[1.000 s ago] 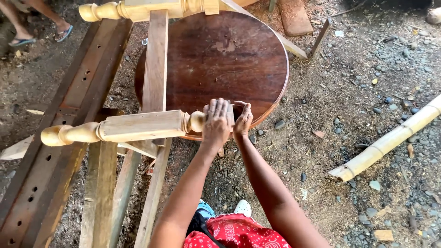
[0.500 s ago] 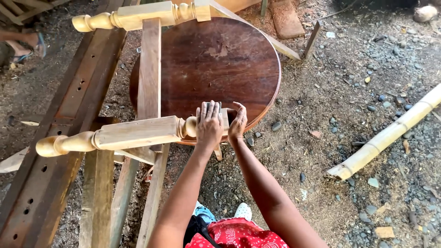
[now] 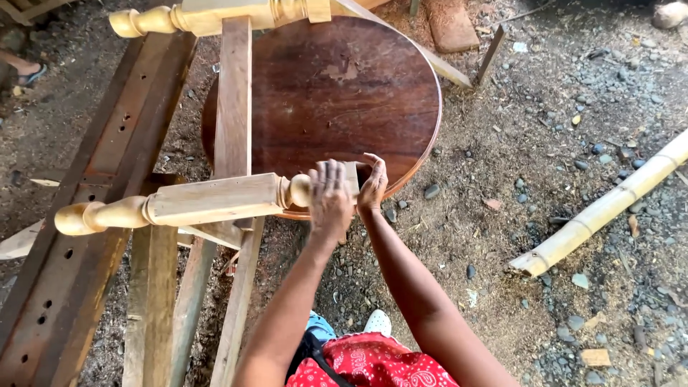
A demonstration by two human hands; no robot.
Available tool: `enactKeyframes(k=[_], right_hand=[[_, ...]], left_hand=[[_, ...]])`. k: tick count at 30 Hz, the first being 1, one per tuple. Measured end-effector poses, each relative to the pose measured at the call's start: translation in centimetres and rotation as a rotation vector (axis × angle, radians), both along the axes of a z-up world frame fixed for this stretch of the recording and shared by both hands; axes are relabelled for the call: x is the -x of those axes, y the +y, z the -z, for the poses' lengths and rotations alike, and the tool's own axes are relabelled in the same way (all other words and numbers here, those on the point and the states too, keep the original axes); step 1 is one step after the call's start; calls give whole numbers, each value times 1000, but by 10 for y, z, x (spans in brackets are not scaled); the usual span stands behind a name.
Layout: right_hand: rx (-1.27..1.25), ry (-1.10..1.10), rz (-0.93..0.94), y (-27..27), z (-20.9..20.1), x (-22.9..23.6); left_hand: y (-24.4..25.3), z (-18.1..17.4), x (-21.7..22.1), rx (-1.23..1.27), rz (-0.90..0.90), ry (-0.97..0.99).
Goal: The recorder is sanding and wiping down the legs of a wooden table.
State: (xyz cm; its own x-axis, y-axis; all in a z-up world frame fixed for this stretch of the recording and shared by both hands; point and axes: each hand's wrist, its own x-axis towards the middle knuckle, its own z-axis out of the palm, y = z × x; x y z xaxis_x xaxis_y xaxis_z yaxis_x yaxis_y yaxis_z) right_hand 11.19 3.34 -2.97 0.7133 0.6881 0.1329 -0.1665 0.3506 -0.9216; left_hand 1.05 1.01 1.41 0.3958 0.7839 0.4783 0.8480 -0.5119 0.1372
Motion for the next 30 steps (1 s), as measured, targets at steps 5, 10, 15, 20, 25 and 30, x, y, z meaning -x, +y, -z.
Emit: enactKeyframes(k=[5, 10, 15, 20, 25, 30], right_hand=[[94, -101, -1, 4, 10, -10], [23, 57, -62, -5, -6, -2], [121, -59, -38, 10, 19, -20], [114, -13, -50, 5, 13, -15], [58, 52, -42, -1, -3, -10], [350, -11, -200, -8, -49, -20]], left_hand=[[-27, -8, -13, -26, 63, -3], [-7, 18, 21, -254, -83, -52], [-36, -9, -21, -49, 77, -34], [-33, -10, 1, 18, 76, -13], [-22, -7, 27, 100, 88, -97], [-4, 21, 33, -173, 146, -278]])
